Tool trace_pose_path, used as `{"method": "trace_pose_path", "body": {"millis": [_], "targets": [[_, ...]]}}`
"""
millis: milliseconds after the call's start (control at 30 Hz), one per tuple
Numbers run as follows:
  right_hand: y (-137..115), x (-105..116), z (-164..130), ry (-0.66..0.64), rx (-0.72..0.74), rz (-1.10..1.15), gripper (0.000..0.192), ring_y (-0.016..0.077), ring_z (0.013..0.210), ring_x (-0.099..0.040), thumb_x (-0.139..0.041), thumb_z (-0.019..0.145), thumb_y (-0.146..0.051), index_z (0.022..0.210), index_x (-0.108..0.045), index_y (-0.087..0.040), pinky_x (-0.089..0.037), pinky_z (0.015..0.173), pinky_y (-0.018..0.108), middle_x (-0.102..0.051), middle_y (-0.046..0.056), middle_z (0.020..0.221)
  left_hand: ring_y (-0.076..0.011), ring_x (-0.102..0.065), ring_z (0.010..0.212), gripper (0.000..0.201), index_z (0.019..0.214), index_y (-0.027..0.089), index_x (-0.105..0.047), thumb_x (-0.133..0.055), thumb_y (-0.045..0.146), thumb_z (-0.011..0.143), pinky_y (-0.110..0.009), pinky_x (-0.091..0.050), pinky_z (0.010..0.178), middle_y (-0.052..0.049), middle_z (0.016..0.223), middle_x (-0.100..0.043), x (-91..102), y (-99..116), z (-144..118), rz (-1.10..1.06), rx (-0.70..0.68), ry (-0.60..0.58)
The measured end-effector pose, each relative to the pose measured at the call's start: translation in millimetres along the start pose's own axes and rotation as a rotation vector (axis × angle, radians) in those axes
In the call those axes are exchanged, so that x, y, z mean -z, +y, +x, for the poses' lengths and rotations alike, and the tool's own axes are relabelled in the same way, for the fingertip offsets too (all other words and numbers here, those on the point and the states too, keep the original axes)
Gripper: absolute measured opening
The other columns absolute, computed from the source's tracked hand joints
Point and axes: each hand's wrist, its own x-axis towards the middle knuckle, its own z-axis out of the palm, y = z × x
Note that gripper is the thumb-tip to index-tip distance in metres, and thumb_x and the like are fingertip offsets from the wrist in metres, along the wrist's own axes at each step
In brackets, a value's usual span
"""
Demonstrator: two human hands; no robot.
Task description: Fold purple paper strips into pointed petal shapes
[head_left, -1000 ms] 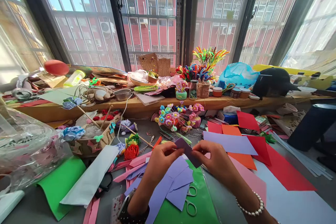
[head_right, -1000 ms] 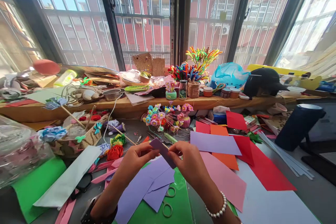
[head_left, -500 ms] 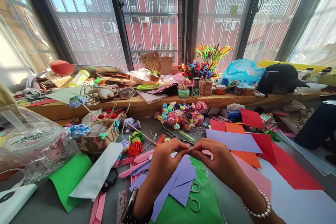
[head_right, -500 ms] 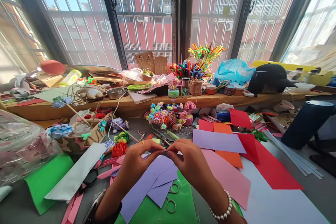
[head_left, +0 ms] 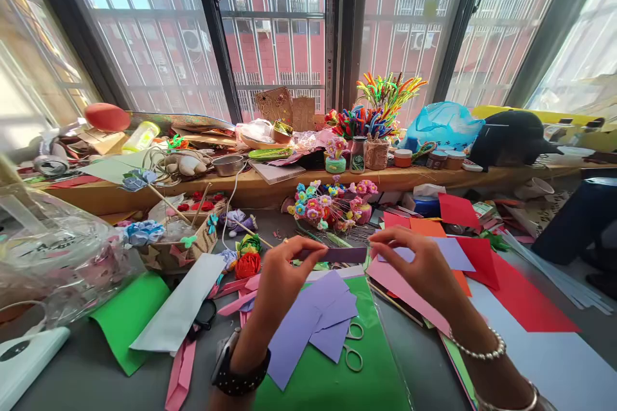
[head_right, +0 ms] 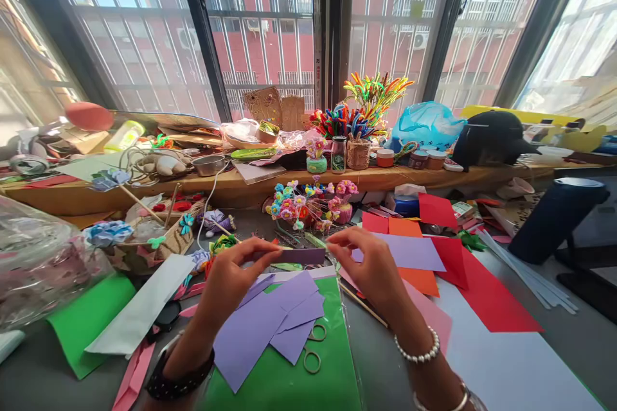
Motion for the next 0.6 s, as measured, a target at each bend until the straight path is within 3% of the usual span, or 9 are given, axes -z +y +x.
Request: {"method": "trace_pose_path", "body": {"millis": [100,200,400,600], "targets": [[-16,-11,-4,-0.114,0.088,0.013,0.013,0.0159,0.076,-0.058,-0.054,0.077,-0.028,0.082,-0.063,-0.021,-0.045,0.067,0.026,-0.064,0.002,0.081,-0.0136,-0.06,0.069,0.01,0.071,0.019,-0.065,-0.057,0.024,0.073,-0.021,-0.045,0.064,0.0,0.071,-0.067,-14.4,7,-5,-0.024,-0.037,-0.102],[-23,-17,-8,-0.158,0.065,-0.038,0.013,0.0154,0.071,-0.057,-0.051,0.079,-0.023,0.075,-0.063,-0.021,-0.043,0.061,0.025,-0.063,0.001,0.072,-0.0142,-0.06,0.071,0.01,0.072,0.02,-0.066,-0.056,0.024,0.074,-0.023,-0.044,0.067,0.0,0.073,-0.067,-21.6,10,-8,0.006,-0.08,-0.125],[-15,-15,-6,-0.145,0.065,-0.12,0.012,0.0163,0.071,-0.056,-0.051,0.079,-0.022,0.073,-0.061,-0.019,-0.042,0.063,0.026,-0.063,0.001,0.072,-0.0129,-0.059,0.069,0.009,0.071,0.02,-0.065,-0.056,0.021,0.073,-0.021,-0.044,0.064,0.002,0.071,-0.067,-17.0,9,-6,0.022,-0.038,-0.065],[11,4,3,-0.033,0.011,-0.219,0.015,0.0186,0.071,-0.057,-0.049,0.079,-0.024,0.07,-0.06,-0.018,-0.043,0.065,0.031,-0.064,0.003,0.073,-0.014,-0.059,0.068,0.011,0.072,0.018,-0.064,-0.055,0.024,0.074,-0.023,-0.045,0.065,0.0,0.072,-0.066,-5.5,6,-3,0.067,-0.027,0.045]]}}
